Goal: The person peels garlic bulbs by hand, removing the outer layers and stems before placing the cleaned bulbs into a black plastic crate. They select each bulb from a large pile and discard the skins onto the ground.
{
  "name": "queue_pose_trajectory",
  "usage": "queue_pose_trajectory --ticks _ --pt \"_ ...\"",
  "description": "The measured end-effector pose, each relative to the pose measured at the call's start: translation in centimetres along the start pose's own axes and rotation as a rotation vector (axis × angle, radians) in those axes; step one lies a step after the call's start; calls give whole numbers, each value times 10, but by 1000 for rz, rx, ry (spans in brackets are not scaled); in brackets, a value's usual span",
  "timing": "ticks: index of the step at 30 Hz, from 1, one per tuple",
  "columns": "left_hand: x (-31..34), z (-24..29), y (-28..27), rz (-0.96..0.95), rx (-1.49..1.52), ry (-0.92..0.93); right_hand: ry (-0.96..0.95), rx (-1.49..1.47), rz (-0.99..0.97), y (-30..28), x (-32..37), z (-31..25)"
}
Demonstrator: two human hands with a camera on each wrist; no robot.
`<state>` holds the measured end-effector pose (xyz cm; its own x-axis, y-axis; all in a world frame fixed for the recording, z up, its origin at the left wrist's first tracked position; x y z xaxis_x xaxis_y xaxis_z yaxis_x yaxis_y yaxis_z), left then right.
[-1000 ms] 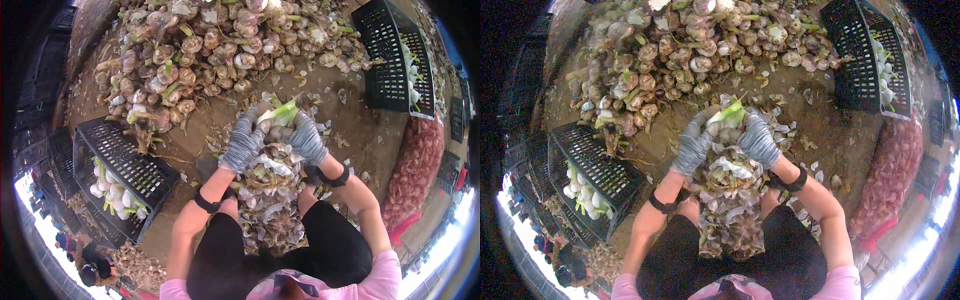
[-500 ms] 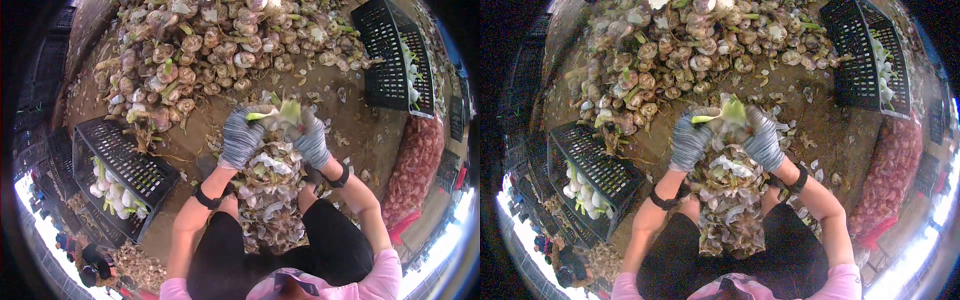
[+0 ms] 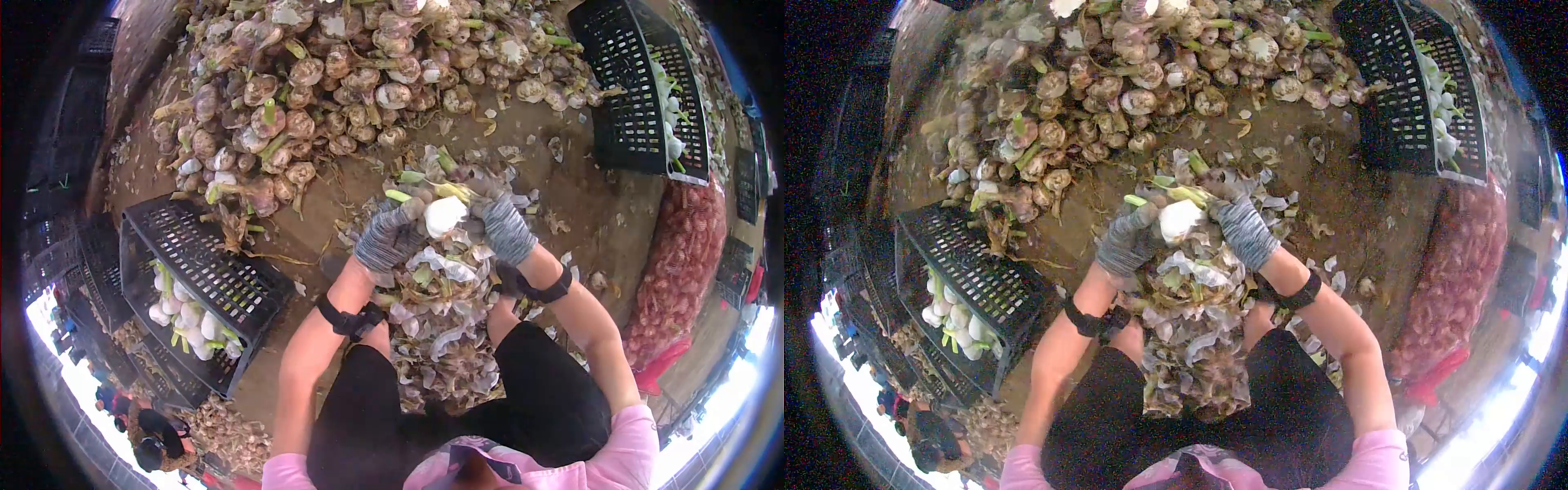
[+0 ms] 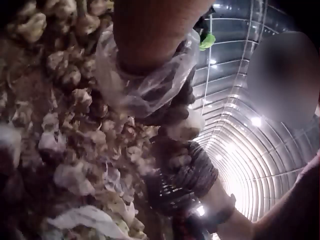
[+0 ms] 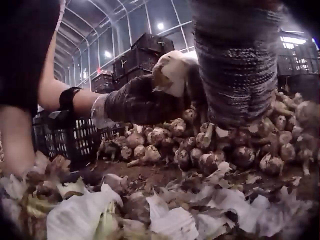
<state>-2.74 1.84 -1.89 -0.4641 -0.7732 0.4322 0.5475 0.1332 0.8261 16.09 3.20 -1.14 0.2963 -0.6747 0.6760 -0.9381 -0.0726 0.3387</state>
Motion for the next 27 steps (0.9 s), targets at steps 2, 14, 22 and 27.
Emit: queue_pose_trajectory --ticks 2,14,22,27 --pt "2 -3 12 69 158 -86 9 -51 20 0 7 3" --pt "-14 -5 -17 219 478 -25 -511 381 54 -35 9 -34" --pt "-16 -26 -27 270 249 -57 -951 1257 147 19 15 -35" --pt "-3 -15 -8 151 432 -24 -377 149 157 -18 -8 -39"
Point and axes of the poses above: each hand's wrist, its own x-axis away from the middle knuckle, its own y-axis out of the palm, z = x × y, the point moved 1 cm from there along -x, towards the middle knuckle, and after that the axes turned 1 degree about x, right-handed, at the moved point
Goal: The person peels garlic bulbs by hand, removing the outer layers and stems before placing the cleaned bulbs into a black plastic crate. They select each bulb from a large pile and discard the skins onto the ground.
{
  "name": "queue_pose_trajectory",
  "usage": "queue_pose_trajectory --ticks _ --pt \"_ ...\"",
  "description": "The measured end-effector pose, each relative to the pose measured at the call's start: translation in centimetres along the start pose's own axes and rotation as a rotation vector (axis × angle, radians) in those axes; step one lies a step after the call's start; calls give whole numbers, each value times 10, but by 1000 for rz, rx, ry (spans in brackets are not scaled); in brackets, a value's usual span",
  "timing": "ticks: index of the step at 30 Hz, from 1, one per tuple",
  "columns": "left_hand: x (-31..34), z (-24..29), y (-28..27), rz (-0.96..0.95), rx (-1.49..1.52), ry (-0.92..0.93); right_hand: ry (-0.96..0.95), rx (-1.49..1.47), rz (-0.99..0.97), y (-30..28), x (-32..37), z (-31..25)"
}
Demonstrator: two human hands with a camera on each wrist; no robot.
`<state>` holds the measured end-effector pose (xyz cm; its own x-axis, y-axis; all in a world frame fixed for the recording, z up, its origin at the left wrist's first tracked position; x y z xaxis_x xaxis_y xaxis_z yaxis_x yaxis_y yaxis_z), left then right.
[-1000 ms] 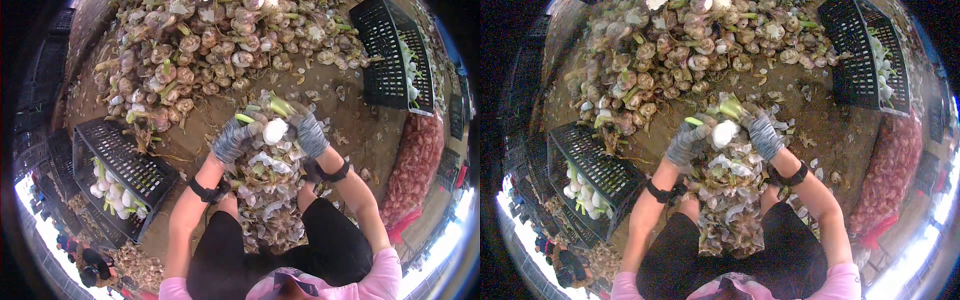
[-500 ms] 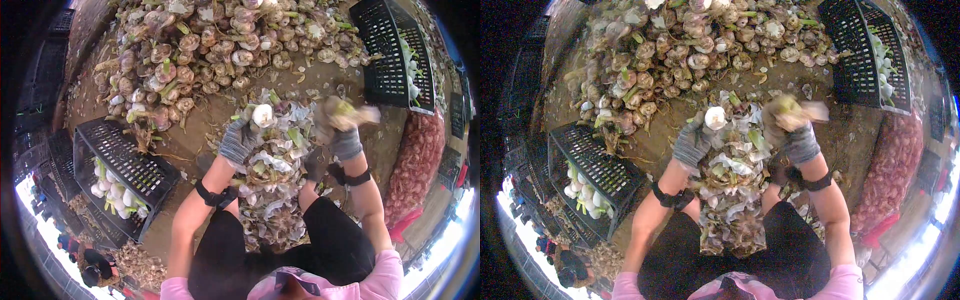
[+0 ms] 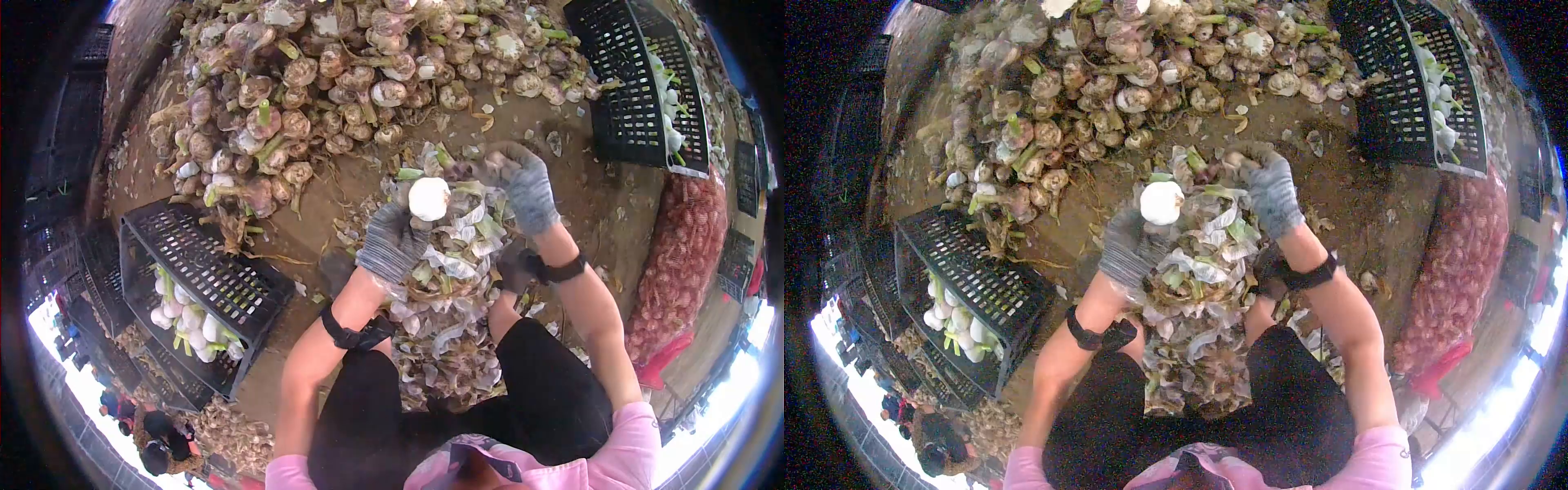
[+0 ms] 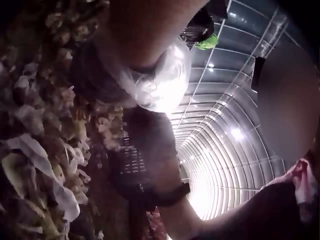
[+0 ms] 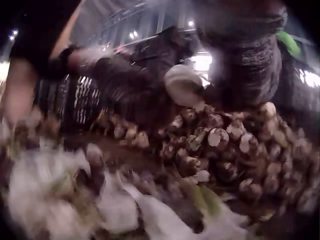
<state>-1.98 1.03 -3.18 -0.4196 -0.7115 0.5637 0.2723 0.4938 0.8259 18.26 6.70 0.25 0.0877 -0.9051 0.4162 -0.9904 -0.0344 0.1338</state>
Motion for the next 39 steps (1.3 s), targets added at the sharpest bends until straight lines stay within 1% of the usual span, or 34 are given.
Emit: queue_pose_trajectory --ticks 1,2,3,4,5,7,8,9,11,12,13,14,15,16,17,19,20,21,22,23,24,25,27,29,31,33,35,36,37,38,39 --pt "0 2 1 -63 -3 47 -41 -43 -58 -1 3 2" --pt "1 3 4 -74 77 -19 -40 -41 -63 -1 3 5" --pt "1 3 6 -72 79 -19 -239 401 -72 1 5 5" --pt "0 4 9 2 -13 18 -438 843 -79 3 8 5" --pt "0 4 14 76 -106 54 -435 843 -79 9 13 1" --pt "0 1 24 57 -116 60 23 -4 -127 28 23 -7" --pt "0 1 28 33 -124 72 -136 278 -127 34 22 -6" --pt "-1 1 26 33 -126 69 -137 277 -123 37 23 -7" --pt "-2 2 18 -104 -190 32 -34 720 -161 40 26 -13" --pt "-3 3 14 -104 -190 30 -92 826 -122 37 24 -6" --pt "-4 5 9 -94 -266 66 -91 826 -121 36 24 -9" --pt "-4 7 11 -85 -342 102 -126 666 -263 37 26 -14" --pt "-5 6 13 -83 -342 101 -158 502 -400 37 28 -17" --pt "-6 4 16 -102 -328 128 20 224 -537 32 33 -14" --pt "-6 3 19 -121 -313 154 20 225 -537 28 35 -15" --pt "-6 4 16 -105 -278 156 115 70 -242 20 35 -15" --pt "-5 4 13 -87 -243 157 163 136 -120 21 29 -19" --pt "-5 5 10 -87 -243 157 163 136 -120 20 28 -9" --pt "-6 7 7 -139 -235 85 95 161 -113 19 26 9" --pt "-6 7 9 -189 -225 10 30 186 -105 21 26 13" --pt "-5 5 11 -186 -225 6 -112 291 -16 26 29 16" --pt "-6 2 13 -183 -234 22 -109 291 -14 27 27 16" --pt "-5 0 12 -178 -245 36 44 213 -143 28 19 17" --pt "-7 -1 4 -186 -158 4 78 237 -141 26 17 16" --pt "-1 1 14 -196 -126 -24 273 -37 -195 33 22 -1" --pt "0 0 16 -204 -94 -54 282 -37 -205 33 23 -10" --pt "-2 -2 11 -147 -56 2 291 -34 -217 31 24 -11" --pt "-3 -2 10 -149 -55 2 135 37 -196 29 23 -9" --pt "-4 -1 10 -154 -140 25 -22 108 -174 28 22 -9" --pt "-6 0 10 -159 -226 46 -24 111 -174 28 22 -7" --pt "-7 0 8 -162 -225 44 -20 221 -156 29 22 -4"
Point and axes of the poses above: each hand's wrist, its own x-axis away from the middle knuckle, its own y-axis out of the palm, z = x × y, the point moved 1 cm from there along -x, towards the middle knuckle, and after that the axes turned 1 degree about x, right-handed, at the moved point
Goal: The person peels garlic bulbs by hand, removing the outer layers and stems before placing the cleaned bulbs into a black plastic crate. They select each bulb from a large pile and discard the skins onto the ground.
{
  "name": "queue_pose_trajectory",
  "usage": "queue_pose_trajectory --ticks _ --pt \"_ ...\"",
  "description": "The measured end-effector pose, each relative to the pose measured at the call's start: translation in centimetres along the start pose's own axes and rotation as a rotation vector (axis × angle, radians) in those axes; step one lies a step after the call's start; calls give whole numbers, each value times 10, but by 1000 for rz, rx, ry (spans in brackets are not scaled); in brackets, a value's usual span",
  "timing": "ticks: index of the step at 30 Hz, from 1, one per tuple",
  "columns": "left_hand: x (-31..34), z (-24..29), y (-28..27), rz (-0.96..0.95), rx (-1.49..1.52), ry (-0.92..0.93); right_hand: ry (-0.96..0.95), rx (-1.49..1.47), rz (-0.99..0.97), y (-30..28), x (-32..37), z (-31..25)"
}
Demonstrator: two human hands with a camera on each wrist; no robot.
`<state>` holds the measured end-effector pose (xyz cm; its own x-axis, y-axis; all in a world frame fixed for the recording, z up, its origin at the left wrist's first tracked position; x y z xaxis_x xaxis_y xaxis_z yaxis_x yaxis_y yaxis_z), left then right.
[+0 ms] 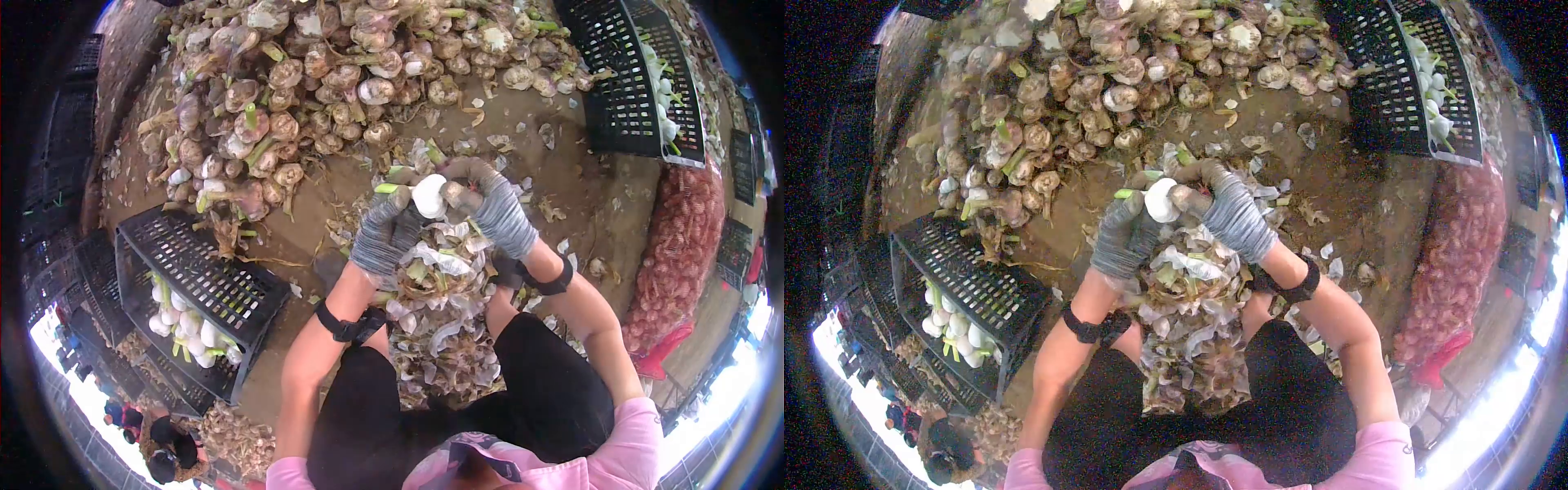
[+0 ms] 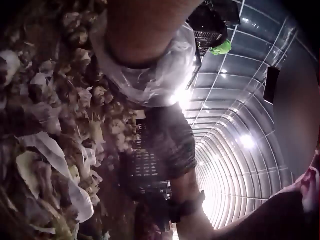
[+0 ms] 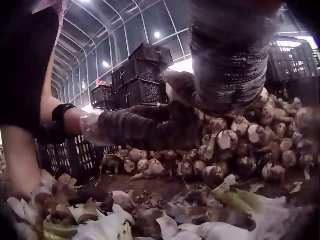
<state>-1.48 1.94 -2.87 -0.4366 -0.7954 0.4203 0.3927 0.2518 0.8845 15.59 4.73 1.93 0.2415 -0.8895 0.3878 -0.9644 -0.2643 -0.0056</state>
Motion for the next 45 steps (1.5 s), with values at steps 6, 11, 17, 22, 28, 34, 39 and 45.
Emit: queue_pose_trajectory --ticks 6,11,17,22,28,34,39,45 --pt "0 1 6 95 -63 119 -365 589 -334 3 13 -26" --pt "-5 8 -2 340 -285 269 -205 390 -316 -4 21 4" --pt "-5 -26 67 -36 -874 275 234 -771 -139 -58 7 15" --pt "0 -20 67 -153 -999 267 -399 -1172 183 -178 2 -38" --pt "-3 -17 50 41 -839 -36 -132 -472 146 -172 -83 -48" --pt "-13 -8 36 82 -990 111 45 102 441 -147 -219 37" --pt "-33 7 25 212 -662 207 -260 400 416 -57 -123 25" --pt "-25 11 17 99 -363 146 -284 328 3 2 -32 18"
Point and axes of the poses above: each hand's wrist, its own x-axis away from the middle knuckle, its own y-axis out of the palm, z = x × y, the point moved 1 cm from there along -x, towards the middle knuckle, and after that the axes turned 1 degree about x, right-handed, at the moved point
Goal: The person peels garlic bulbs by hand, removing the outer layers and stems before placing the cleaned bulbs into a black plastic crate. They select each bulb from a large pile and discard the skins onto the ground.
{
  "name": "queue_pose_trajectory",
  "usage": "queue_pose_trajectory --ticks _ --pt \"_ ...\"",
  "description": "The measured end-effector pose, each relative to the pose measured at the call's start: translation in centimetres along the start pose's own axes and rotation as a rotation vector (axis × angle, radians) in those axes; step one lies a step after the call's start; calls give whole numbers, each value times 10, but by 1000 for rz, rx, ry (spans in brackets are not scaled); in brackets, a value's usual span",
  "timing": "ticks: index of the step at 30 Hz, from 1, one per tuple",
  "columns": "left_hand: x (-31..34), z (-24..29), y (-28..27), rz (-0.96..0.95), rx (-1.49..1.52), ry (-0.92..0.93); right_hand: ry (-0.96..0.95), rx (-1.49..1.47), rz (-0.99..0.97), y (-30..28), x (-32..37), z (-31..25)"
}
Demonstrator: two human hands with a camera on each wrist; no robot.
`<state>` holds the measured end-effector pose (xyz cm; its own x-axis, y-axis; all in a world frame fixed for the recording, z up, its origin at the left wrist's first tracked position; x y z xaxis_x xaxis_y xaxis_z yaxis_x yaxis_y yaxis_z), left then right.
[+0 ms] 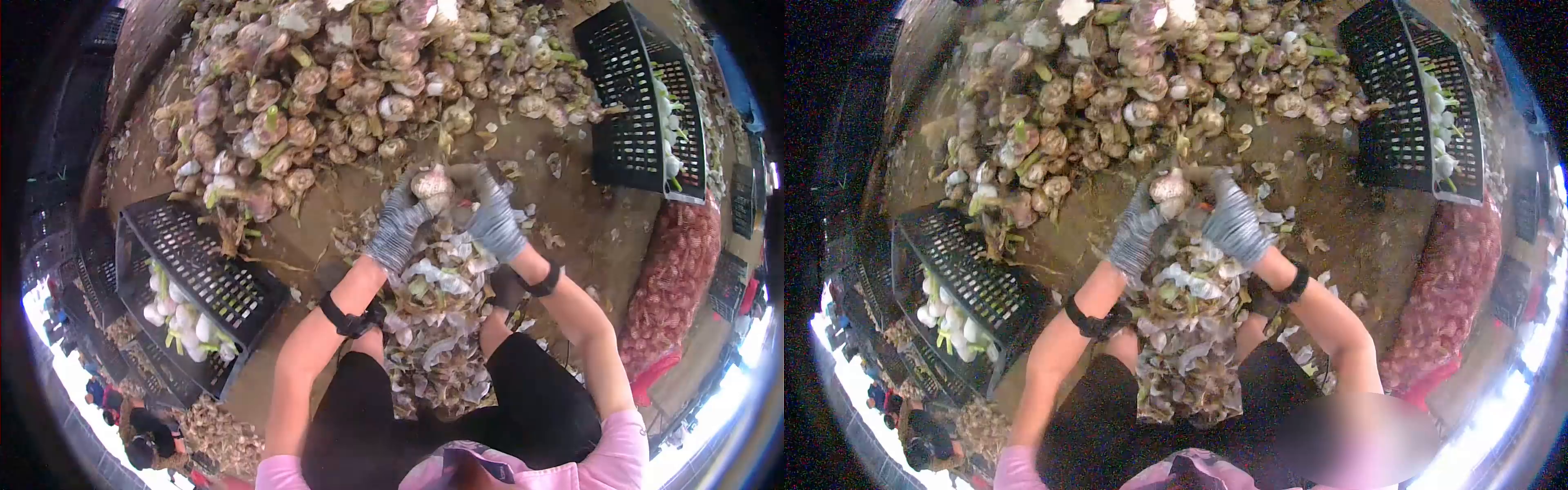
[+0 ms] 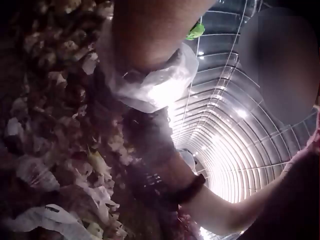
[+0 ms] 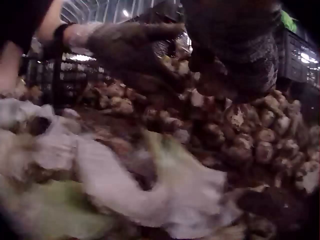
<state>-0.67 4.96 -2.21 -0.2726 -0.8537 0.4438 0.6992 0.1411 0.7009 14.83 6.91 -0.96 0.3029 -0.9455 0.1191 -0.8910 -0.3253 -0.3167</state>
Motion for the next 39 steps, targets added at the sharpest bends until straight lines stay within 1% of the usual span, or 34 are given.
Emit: queue_pose_trajectory --ticks 1,2,3,4,5,6,7,8,9,10,11,12,13,14,15,16,17,18,19,20,21,23,24,26,27,29,30,31,33,34,35,37,38,39 --pt "4 1 -2 8 -3 -5 114 -163 7 -6 4 -4" --pt "7 6 -1 -39 -53 31 304 -371 17 -10 5 1" --pt "10 11 0 -88 -102 67 307 -374 20 -11 3 3" --pt "17 14 4 -91 -174 77 258 -304 29 -14 1 5" --pt "20 13 7 -93 -173 75 208 -232 36 -16 0 0" --pt "22 12 9 -88 -283 118 413 -385 -23 -15 1 -13" --pt "23 11 11 -83 -395 161 412 -385 -20 -9 1 -15" --pt "21 8 12 -107 -482 217 344 -406 -47 -4 1 -18" --pt "23 8 11 -109 -483 214 276 -427 -74 0 1 -25" --pt "25 8 11 -103 -605 248 408 -372 -112 -5 1 -31" --pt "27 10 13 -96 -726 283 408 -372 -111 -5 1 -33" --pt "28 11 13 -97 -726 283 327 -353 -82 -5 1 -34" --pt "29 13 12 -102 -851 332 248 -333 -53 -5 1 -35" --pt "30 13 12 -108 -977 381 248 -332 -52 -7 2 -35" --pt "30 11 9 -108 -976 381 230 -272 -76 -9 3 -34" --pt "30 7 5 -111 -836 349 210 -212 -101 -12 4 -33" --pt "30 6 3 -114 -697 317 210 -212 -101 -15 4 -33" --pt "31 5 3 -114 -698 317 276 -268 -156 -17 6 -31" --pt "32 5 3 -110 -617 318 343 -322 -211 -18 7 -31" --pt "35 7 6 -106 -536 319 302 -270 -216 -20 7 -34" --pt "39 10 9 -104 -535 320 302 -269 -218 -21 8 -32" --pt "45 18 14 -96 -271 125 388 -254 -266 -23 10 -26" --pt "43 13 9 -95 -271 124 389 -255 -266 -19 12 -22" --pt "32 -4 -9 42 -47 93 273 -132 -204 -12 19 -17" --pt "27 0 -16 43 -45 94 273 -131 -205 -7 22 -21" --pt "14 10 -34 -28 137 -224 9 3 -193 5 27 -32" --pt "2 0 -37 131 117 -284 -100 125 -226 13 36 -15" --pt "-5 -6 -42 133 118 -283 -99 125 -229 16 45 0" --pt "-9 -2 -32 141 96 -286 87 -507 -191 21 49 -6" --pt "2 -3 -28 104 190 -237 154 -515 -194 20 50 7" --pt "4 -3 -23 104 189 -238 154 -515 -193 17 47 -2" --pt "5 -1 -17 128 36 7 5 -208 -52 3 35 -38" --pt "11 0 -16 104 -118 49 282 -582 -16 2 33 -43" --pt "18 4 -7 102 -116 51 281 -580 -16 2 31 -45"
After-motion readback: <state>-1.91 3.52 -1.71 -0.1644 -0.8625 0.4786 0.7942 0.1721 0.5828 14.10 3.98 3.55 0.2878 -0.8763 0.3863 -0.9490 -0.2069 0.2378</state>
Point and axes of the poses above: each hand's wrist, its own x-axis away from the middle knuckle, its own y-axis out of the palm, z = x × y, the point moved 1 cm from there along -x, towards the middle knuckle, and after that the axes turned 1 degree about x, right-handed, at the moved point
